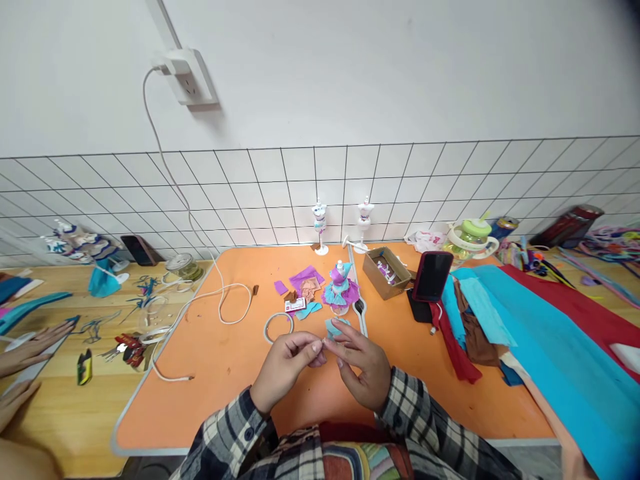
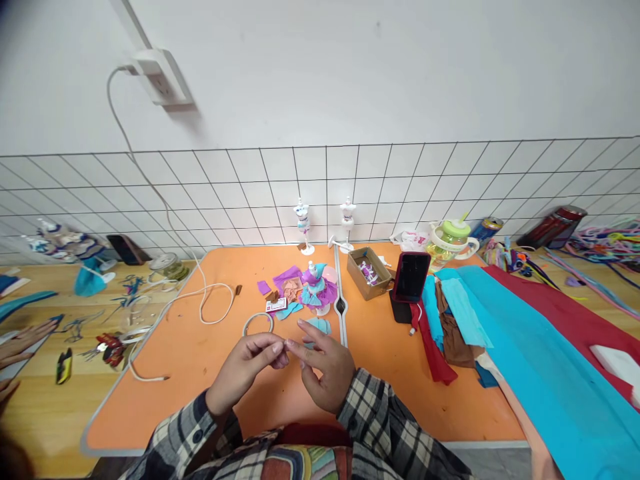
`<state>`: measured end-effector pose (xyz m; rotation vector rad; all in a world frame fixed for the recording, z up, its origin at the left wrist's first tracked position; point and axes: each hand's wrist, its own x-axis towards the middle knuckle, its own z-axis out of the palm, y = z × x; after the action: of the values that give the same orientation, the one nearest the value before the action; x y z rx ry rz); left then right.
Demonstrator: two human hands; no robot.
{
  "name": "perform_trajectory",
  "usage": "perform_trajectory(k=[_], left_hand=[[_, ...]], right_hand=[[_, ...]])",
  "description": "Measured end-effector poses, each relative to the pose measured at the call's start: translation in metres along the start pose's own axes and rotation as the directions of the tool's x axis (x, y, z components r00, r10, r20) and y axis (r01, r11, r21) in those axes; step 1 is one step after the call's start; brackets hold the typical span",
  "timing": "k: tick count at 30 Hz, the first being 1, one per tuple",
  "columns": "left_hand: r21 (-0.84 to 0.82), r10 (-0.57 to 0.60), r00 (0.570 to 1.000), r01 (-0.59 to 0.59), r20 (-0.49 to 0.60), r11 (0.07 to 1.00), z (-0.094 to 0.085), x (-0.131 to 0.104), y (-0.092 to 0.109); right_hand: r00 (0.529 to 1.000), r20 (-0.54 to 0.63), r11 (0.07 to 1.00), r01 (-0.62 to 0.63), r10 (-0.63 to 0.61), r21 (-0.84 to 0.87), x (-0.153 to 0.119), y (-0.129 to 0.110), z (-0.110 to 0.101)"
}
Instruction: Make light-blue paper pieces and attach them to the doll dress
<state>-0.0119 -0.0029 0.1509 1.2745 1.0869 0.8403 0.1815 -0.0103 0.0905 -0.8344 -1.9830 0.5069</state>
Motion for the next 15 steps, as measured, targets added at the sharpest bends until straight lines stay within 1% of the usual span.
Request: perform_trajectory(k=[4, 8, 10, 12, 14, 15], left_hand=[[-0.059, -0.062, 0.998, 0.062, -0.013, 0.996, -0.001, 0.001, 0.000], [-0.093, -0.060, 0.998, 0.057, -0.023, 0.994, 0.000, 0.001, -0.004], [-0.063, -0.016, 0.998, 0.012, -0.065, 0.998, 0.003, 0.002, -0.009], [-0.038, 0.073, 0.988, -0.079, -0.134, 0.996, 0.008, 0.002, -0.015], [-0.081, 0.136, 0.972, -0.153, -0.192, 0.985, 0.013, 0.002, -0.020], [-0.124, 0.132, 0.970, -0.160, -0.205, 0.979, 0.015, 0.002, -0.022]], right_hand=[[1.000, 0.007, 1.000, -0.012, 0.012, 0.024, 0.001, -0.002, 0.001], [0.999, -0.002, 0.992, -0.051, 0.052, 0.116, 0.003, -0.005, 0.005], [0.997, 0.006, 0.986, -0.075, 0.075, 0.150, 0.003, -0.007, 0.007], [0.995, 0.025, 0.982, -0.097, 0.094, 0.164, 0.003, -0.008, 0.009], [0.994, 0.038, 0.983, -0.108, 0.104, 0.149, 0.002, -0.010, 0.011], [0.993, 0.039, 0.986, -0.112, 0.108, 0.125, 0.001, -0.010, 0.011]])
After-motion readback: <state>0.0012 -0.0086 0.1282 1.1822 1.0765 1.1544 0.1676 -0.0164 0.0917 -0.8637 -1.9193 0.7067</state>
